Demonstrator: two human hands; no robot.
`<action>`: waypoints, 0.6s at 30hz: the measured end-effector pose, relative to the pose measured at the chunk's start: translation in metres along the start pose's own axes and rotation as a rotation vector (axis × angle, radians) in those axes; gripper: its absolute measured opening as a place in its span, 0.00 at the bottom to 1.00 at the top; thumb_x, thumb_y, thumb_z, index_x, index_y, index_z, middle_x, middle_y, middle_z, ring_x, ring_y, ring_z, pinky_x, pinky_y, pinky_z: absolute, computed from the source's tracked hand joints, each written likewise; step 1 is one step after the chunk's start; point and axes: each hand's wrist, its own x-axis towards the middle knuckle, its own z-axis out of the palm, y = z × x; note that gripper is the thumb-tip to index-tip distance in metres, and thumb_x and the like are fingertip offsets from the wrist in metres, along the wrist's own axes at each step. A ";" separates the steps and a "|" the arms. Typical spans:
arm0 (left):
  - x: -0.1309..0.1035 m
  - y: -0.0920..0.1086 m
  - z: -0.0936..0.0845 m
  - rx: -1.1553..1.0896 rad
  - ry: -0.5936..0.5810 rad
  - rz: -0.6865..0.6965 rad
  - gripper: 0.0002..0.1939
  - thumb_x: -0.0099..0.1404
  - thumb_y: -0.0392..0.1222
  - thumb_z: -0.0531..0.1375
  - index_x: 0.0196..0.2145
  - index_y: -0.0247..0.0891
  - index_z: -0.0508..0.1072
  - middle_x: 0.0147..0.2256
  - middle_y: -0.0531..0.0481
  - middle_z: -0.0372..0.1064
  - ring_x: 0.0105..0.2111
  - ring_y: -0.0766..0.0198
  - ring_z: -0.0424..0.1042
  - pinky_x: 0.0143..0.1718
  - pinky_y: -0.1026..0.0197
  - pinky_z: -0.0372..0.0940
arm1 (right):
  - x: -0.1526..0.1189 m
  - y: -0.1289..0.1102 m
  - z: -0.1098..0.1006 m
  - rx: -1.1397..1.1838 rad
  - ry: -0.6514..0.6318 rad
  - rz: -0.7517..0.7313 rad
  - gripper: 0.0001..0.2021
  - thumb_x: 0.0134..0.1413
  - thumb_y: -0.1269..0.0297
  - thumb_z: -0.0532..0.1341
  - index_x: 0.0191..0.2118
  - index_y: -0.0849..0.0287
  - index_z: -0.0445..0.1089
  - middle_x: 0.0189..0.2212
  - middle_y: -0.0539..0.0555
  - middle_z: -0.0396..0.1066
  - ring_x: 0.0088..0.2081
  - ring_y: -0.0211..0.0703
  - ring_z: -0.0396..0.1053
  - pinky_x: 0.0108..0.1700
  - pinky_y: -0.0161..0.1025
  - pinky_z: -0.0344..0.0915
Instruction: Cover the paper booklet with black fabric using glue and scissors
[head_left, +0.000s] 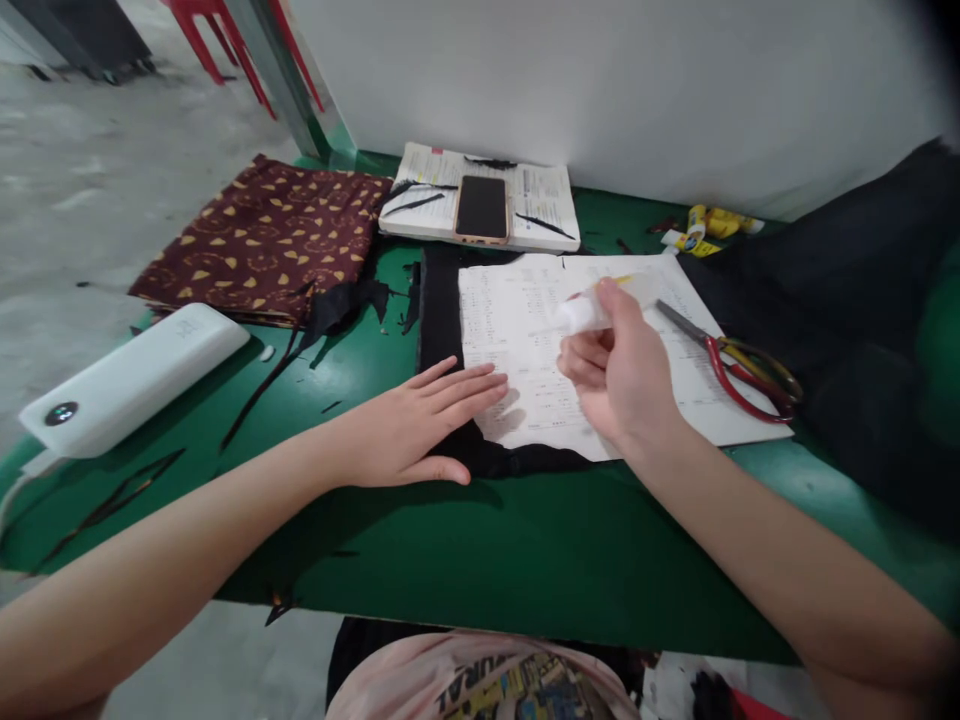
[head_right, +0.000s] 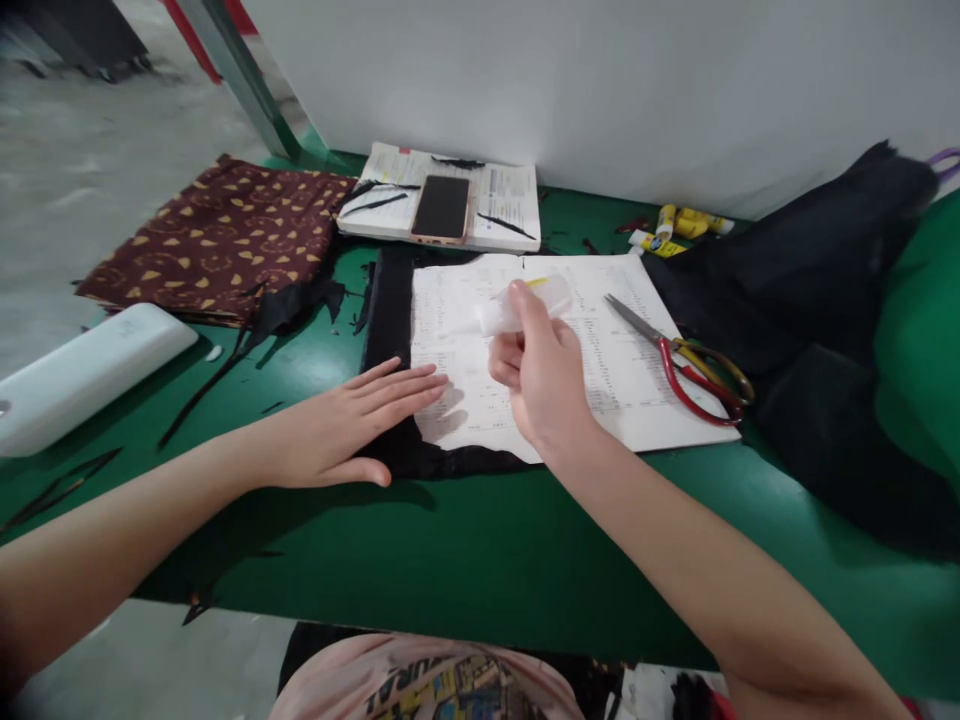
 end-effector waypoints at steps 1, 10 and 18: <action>-0.001 0.001 0.003 0.036 -0.016 0.001 0.44 0.67 0.67 0.44 0.69 0.37 0.36 0.70 0.41 0.39 0.70 0.53 0.39 0.68 0.47 0.32 | -0.003 -0.003 -0.006 -0.055 0.016 -0.050 0.15 0.55 0.51 0.62 0.27 0.56 0.66 0.12 0.39 0.43 0.15 0.30 0.38 0.18 0.34 0.40; 0.001 0.005 0.015 0.186 -0.047 -0.007 0.39 0.71 0.61 0.46 0.69 0.38 0.37 0.69 0.43 0.39 0.69 0.54 0.42 0.68 0.48 0.32 | -0.032 0.004 -0.071 -0.432 -0.007 0.012 0.13 0.55 0.50 0.62 0.33 0.56 0.72 0.14 0.45 0.56 0.17 0.33 0.52 0.18 0.35 0.48; 0.003 0.005 0.016 0.200 -0.054 -0.004 0.40 0.70 0.61 0.47 0.69 0.38 0.38 0.69 0.42 0.40 0.68 0.53 0.44 0.68 0.47 0.34 | -0.044 0.009 -0.065 -0.568 -0.161 -0.066 0.16 0.57 0.48 0.60 0.34 0.57 0.72 0.18 0.45 0.59 0.21 0.31 0.56 0.22 0.33 0.54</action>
